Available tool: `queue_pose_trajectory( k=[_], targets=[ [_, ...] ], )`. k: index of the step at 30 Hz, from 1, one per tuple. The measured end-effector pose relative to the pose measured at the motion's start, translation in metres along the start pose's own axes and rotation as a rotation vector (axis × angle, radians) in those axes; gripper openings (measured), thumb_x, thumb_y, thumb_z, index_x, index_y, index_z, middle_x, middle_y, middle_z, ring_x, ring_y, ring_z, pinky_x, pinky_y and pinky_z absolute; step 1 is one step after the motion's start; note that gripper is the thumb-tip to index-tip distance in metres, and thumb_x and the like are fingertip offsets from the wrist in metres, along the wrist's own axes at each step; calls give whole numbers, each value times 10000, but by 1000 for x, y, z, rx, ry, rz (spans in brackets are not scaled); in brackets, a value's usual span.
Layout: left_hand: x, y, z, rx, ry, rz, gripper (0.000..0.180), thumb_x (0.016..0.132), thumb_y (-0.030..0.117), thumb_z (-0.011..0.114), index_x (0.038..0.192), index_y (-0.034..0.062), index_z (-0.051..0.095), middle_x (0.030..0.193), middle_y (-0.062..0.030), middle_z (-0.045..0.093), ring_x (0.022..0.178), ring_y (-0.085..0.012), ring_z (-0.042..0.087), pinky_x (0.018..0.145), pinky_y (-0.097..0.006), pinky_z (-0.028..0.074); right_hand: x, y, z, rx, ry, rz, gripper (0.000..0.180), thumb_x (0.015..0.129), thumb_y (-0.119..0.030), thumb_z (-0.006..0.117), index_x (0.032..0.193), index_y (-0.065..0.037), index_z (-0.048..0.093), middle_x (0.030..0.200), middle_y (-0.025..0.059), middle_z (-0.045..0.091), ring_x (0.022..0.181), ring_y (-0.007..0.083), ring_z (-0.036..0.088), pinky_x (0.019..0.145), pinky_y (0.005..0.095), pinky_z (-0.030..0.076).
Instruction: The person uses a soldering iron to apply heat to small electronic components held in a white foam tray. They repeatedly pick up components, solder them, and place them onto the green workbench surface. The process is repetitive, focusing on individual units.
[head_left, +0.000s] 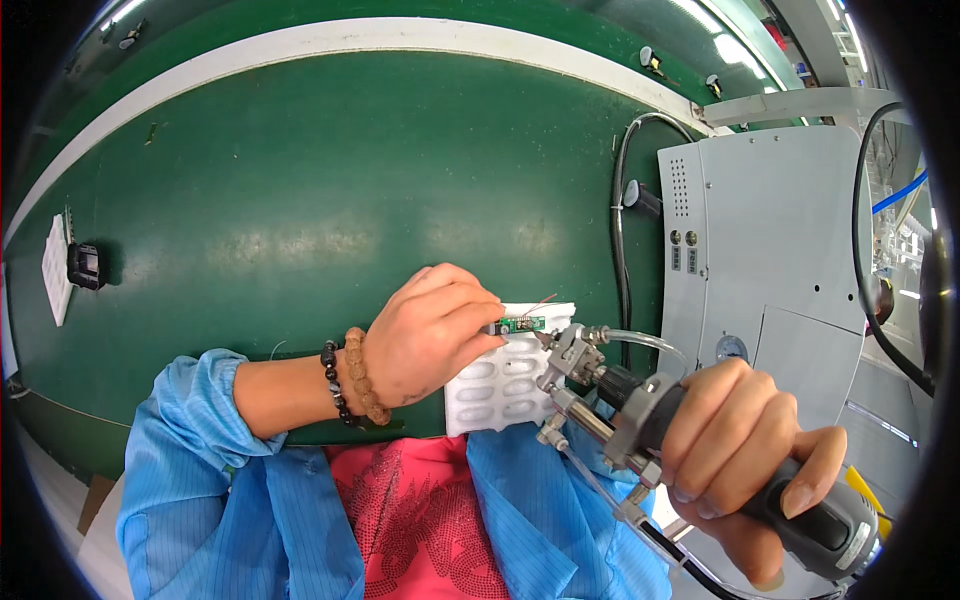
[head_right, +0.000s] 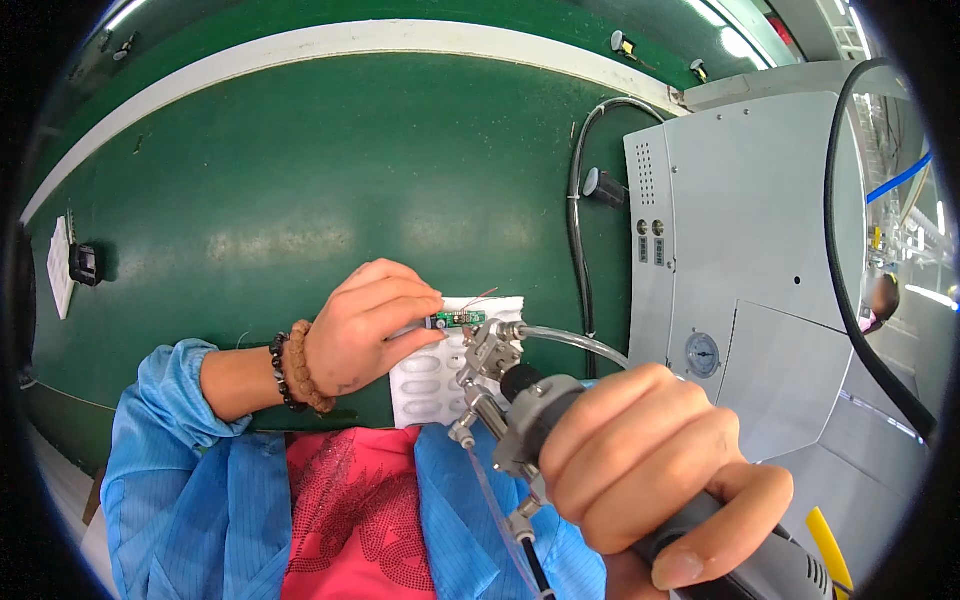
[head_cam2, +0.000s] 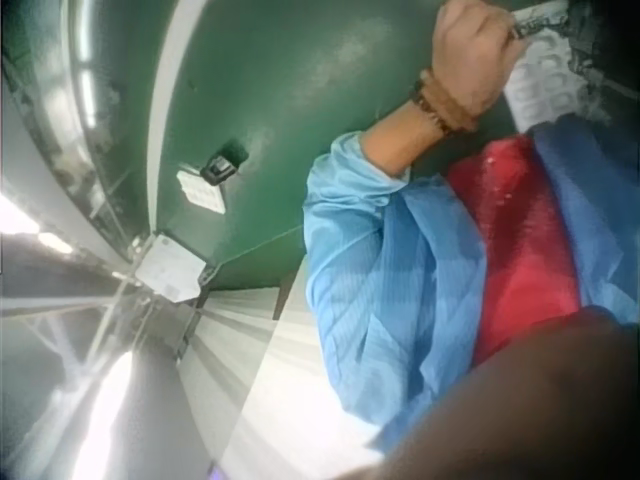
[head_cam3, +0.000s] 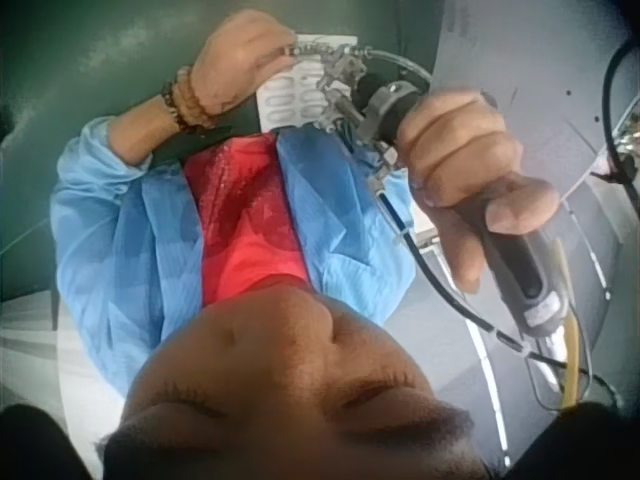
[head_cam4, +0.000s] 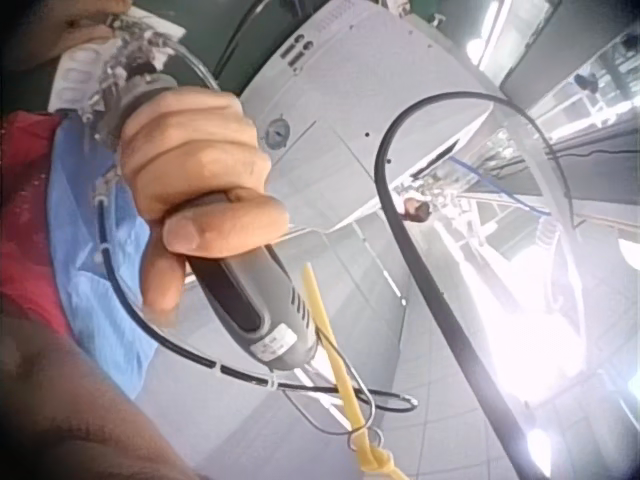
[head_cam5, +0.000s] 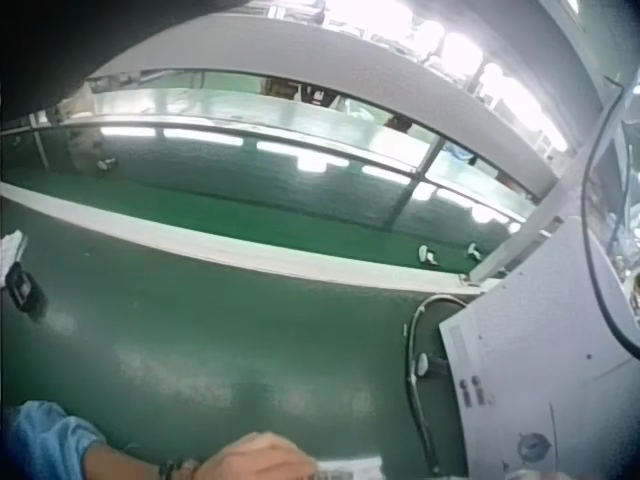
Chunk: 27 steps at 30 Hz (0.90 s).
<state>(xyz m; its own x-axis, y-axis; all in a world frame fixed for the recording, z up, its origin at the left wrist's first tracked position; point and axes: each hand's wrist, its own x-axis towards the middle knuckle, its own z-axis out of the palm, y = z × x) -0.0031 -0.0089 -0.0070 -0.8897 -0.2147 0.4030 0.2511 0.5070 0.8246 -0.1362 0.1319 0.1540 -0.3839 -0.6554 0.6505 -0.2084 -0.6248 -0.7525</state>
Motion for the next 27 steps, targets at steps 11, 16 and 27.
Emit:
queue_pose_trajectory(
  k=[11,16,27],
  targets=[
    [0,-1,-2,-24,-9,7,362,653,40,829,983,-4,686,1022,-116,684,974,-302,637,836,-396,519,2,14,7,82,-61,98,415,853,-330,772,1037,-110,473,616,32,599,454,120,577,426,235,486],
    [0,-1,-1,1,-19,18,349,668,49,810,990,-3,687,1018,-108,682,975,-295,634,839,-394,515,3,12,13,120,-11,143,303,893,-168,743,992,-96,467,609,70,590,432,165,556,421,290,469],
    [0,-1,0,53,-32,45,340,680,46,784,1000,-6,682,1003,-99,681,971,-282,632,834,-390,515,6,10,6,89,-176,171,455,891,-358,708,1166,-116,437,734,57,569,481,145,529,430,275,445]
  ],
)
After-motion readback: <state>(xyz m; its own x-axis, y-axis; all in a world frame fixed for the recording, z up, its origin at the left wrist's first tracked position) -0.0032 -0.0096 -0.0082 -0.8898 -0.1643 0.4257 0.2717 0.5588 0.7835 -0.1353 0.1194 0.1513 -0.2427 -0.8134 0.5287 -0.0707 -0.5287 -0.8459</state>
